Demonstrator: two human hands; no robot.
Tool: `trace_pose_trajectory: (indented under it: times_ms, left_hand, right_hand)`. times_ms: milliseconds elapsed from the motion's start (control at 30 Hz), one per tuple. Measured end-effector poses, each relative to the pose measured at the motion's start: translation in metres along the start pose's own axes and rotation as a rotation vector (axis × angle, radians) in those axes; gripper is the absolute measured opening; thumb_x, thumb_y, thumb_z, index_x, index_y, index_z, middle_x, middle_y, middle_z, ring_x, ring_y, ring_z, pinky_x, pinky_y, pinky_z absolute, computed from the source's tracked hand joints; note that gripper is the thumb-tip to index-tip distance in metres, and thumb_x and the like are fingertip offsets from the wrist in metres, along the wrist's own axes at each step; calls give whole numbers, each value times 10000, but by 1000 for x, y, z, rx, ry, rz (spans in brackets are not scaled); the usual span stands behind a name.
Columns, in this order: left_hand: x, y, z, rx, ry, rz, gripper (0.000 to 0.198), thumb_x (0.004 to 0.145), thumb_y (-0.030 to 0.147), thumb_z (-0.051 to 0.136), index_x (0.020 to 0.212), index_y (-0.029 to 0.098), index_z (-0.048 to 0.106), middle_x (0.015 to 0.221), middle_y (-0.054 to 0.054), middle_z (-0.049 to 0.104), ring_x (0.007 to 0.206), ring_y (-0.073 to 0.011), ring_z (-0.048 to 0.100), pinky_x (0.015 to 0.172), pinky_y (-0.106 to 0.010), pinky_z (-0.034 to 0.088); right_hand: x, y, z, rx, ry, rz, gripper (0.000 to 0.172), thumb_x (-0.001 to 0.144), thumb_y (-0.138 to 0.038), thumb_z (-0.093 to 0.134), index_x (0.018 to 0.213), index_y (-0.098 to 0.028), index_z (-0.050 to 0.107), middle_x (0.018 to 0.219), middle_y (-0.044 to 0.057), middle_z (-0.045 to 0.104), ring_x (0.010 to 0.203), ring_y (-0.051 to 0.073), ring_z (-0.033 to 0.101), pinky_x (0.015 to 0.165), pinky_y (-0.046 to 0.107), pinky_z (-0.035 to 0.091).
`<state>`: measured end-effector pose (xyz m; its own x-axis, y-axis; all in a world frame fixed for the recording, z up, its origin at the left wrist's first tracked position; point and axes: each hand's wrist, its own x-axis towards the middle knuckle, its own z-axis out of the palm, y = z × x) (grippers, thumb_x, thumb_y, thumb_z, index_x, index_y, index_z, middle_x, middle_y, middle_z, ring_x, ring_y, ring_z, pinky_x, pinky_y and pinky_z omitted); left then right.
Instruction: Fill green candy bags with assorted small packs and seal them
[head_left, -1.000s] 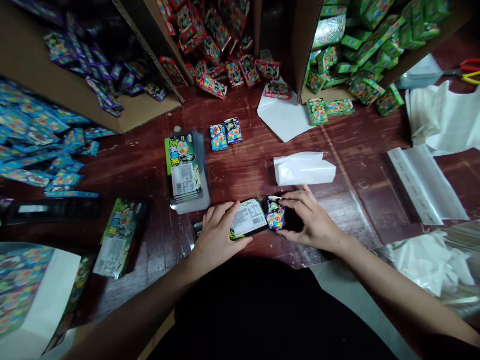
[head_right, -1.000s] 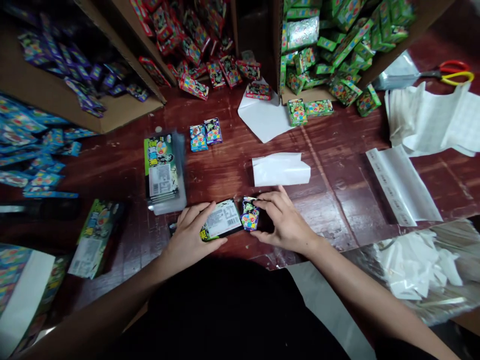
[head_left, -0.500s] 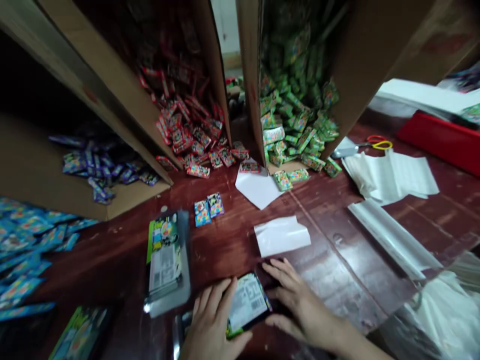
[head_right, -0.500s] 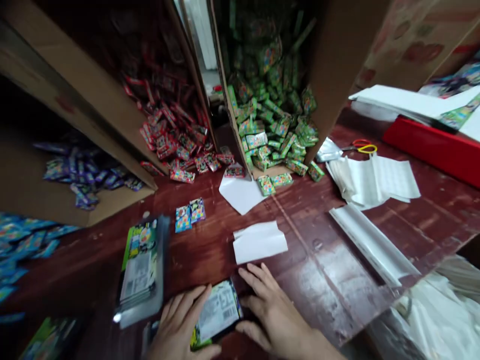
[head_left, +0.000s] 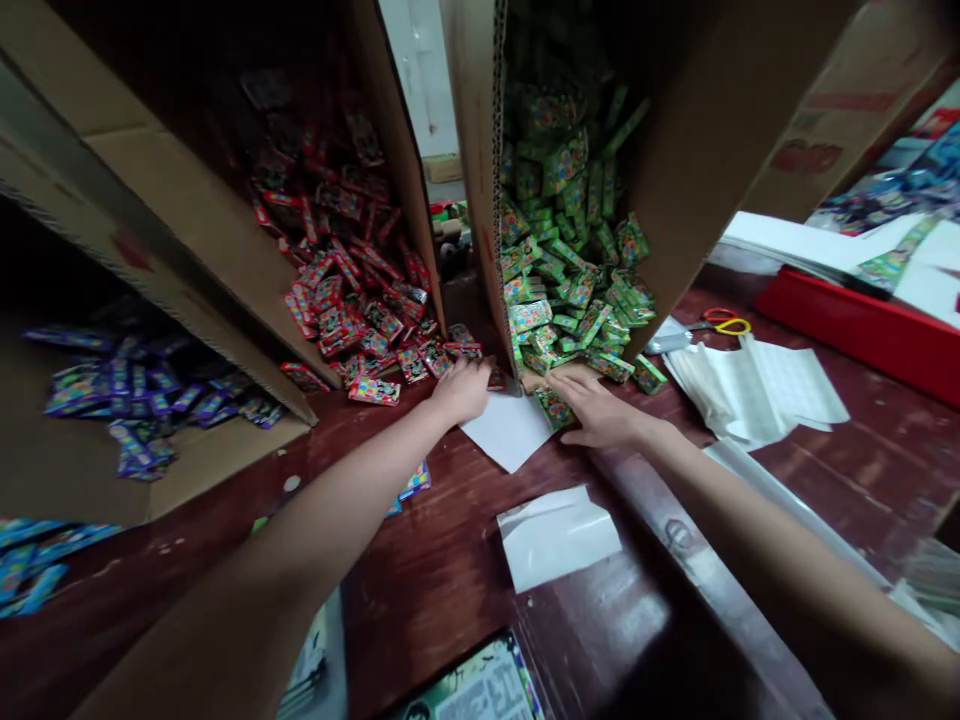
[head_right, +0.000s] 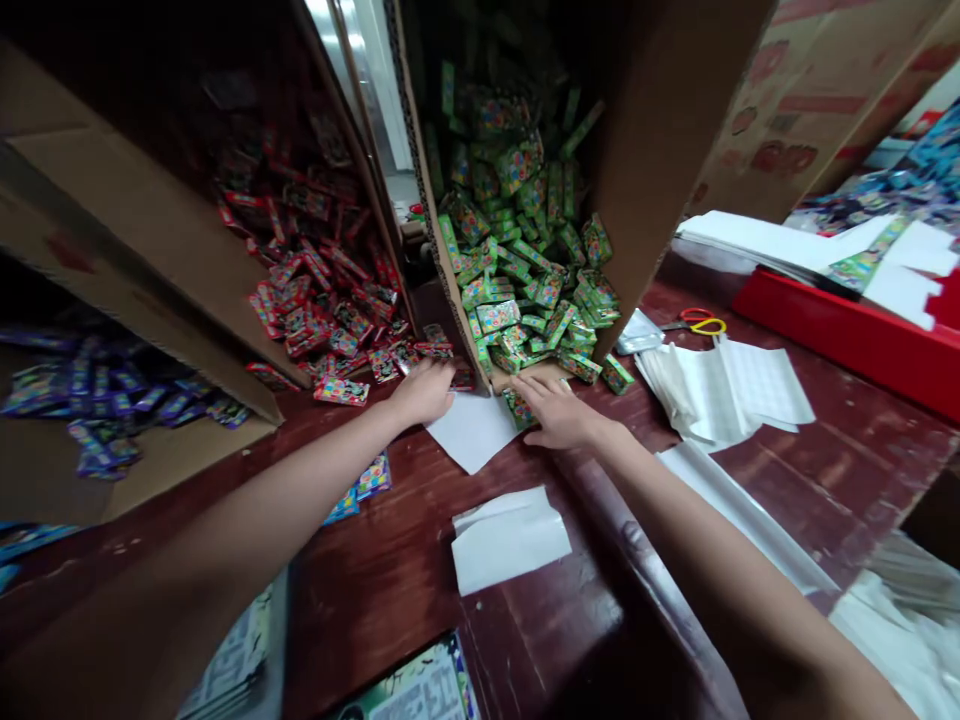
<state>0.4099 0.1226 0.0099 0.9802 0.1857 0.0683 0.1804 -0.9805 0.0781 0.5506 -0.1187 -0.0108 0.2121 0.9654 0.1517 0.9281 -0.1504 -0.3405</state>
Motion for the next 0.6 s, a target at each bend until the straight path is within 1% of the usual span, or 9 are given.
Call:
trace_pose_trajectory:
  times_ms: [67, 133, 200, 300, 367, 400, 467, 533, 600]
  left_hand:
    - [24, 0, 10, -1, 7, -40, 616, 827, 126, 580, 1434, 102, 481, 1269, -203, 651, 1192, -345, 567, 1003, -460, 449]
    - [26, -2, 12, 3, 24, -75, 628, 815, 145, 592, 1431, 99, 481, 1229, -211, 655, 1175, -368, 570, 988, -480, 447]
    - [9, -1, 4, 7, 49, -104, 635, 846, 205, 583, 1458, 109, 448, 1213, -204, 637, 1177, -375, 565, 998, -493, 441]
    - [-47, 19, -21, -112, 133, -92, 601, 896, 345, 556, 1469, 203, 439, 1239, -132, 595, 1156, -319, 592, 997, -439, 478]
    - [-96, 50, -36, -297, 185, -35, 465, 883, 385, 571, 1332, 269, 552, 1278, -62, 573, 1125, -257, 623, 1003, -383, 507]
    - [-122, 70, -40, -366, 181, -16, 414, 858, 397, 599, 1254, 278, 587, 1291, -47, 568, 1116, -253, 631, 1002, -382, 520]
    - [-168, 114, -41, -478, 106, -11, 385, 812, 405, 663, 1174, 295, 591, 1338, -43, 550, 1068, -256, 658, 908, -392, 579]
    - [-203, 159, -29, -564, 14, 1, 393, 806, 406, 697, 1159, 291, 569, 1309, -56, 569, 1034, -261, 678, 847, -399, 603]
    - [-223, 193, -12, -596, -67, -3, 480, 814, 453, 728, 1213, 268, 536, 1298, -84, 572, 1015, -271, 692, 823, -402, 607]
  right_hand:
    - [21, 14, 0, 8, -40, -2, 912, 697, -310, 839, 1495, -153, 428, 1452, 199, 549, 1356, 373, 498, 1107, 578, 418]
    - [23, 16, -4, 16, -51, 0, 866, 690, -333, 848, 1449, -126, 484, 1403, 202, 580, 1330, 369, 519, 1103, 546, 429]
    - [5, 10, -13, 78, -33, 18, 831, 742, -393, 819, 1444, -105, 481, 1406, 206, 569, 1339, 362, 509, 1107, 518, 435]
    - [-53, -9, -34, 417, -17, 117, 605, 931, -483, 621, 1427, -157, 502, 1358, 143, 613, 1247, 291, 599, 1047, 444, 506]
    - [-98, -23, -45, 700, -57, 252, 459, 1012, -498, 478, 1319, -175, 588, 1177, 102, 699, 1021, 234, 701, 912, 383, 578]
    - [-119, -30, -48, 799, -86, 325, 447, 1025, -508, 445, 1269, -173, 611, 1075, 88, 719, 893, 209, 717, 826, 354, 598]
    - [-155, -45, -44, 900, -117, 470, 464, 1016, -541, 450, 1265, -175, 587, 958, 65, 716, 694, 171, 691, 675, 317, 596]
    - [-185, -61, -31, 832, -112, 601, 517, 1004, -574, 448, 1353, -196, 503, 940, 57, 712, 615, 164, 668, 603, 316, 577]
    - [-211, -79, -16, 557, -117, 729, 556, 1006, -597, 404, 1397, -206, 461, 878, 65, 719, 616, 205, 684, 618, 362, 575]
